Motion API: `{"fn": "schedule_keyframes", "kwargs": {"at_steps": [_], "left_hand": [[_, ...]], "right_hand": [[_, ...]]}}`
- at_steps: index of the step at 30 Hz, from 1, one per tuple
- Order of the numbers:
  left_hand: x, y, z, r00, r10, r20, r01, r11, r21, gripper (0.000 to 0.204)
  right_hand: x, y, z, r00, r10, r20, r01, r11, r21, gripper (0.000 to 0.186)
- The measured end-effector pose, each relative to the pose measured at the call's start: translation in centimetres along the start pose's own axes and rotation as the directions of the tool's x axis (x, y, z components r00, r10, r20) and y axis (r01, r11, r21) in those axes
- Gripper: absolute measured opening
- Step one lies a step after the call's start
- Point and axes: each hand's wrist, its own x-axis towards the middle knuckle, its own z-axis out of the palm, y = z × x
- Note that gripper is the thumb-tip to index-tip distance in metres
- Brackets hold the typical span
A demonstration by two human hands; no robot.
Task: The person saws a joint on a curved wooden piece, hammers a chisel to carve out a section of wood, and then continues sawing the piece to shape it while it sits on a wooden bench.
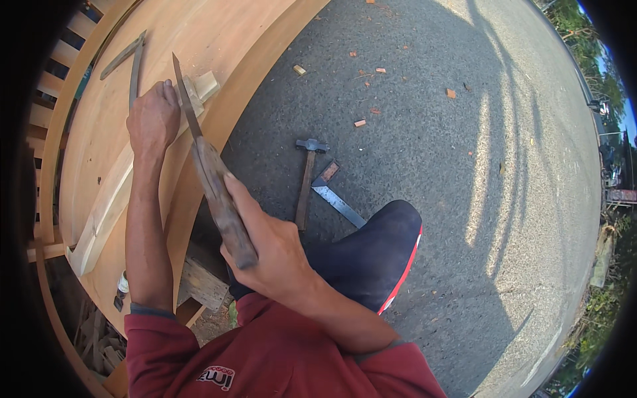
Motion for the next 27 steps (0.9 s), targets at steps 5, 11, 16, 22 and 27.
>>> {"fn": "schedule_keyframes", "kwargs": {"at_steps": [5, 11, 16, 22, 27], "left_hand": [[0.1, 1.4, -0.3, 0.999, 0.022, -0.023, -0.022, 1.0, -0.014, 0.045], [0.3, -0.2, 0.5, 0.999, 0.02, -0.045, -0.021, 0.999, -0.026, 0.046], [0.2, 1.2, -0.3, 0.999, 0.038, -0.035, -0.039, 0.999, -0.011, 0.045], [0.6, 0.1, 0.0, 1.0, 0.014, -0.028, -0.014, 1.0, 0.006, 0.045], [0.1, 0.9, 0.0, 0.999, -0.003, -0.05, 0.004, 1.0, 0.012, 0.046]], "right_hand": [[1.1, 1.2, 0.0, 0.993, -0.103, -0.051, 0.103, 0.995, -0.001, 0.077], [1.8, 0.9, 0.8, 0.999, -0.041, -0.008, 0.042, 0.997, 0.06, 0.074], [-1.0, 1.1, -0.5, 0.997, -0.07, -0.031, 0.07, 0.997, -0.025, 0.076], [4.6, -0.7, 0.5, 0.998, 0.042, 0.05, -0.043, 0.999, 0.016, 0.077], [1.7, -1.5, -0.9, 0.998, -0.059, -0.009, 0.059, 0.998, 0.022, 0.076]]}}
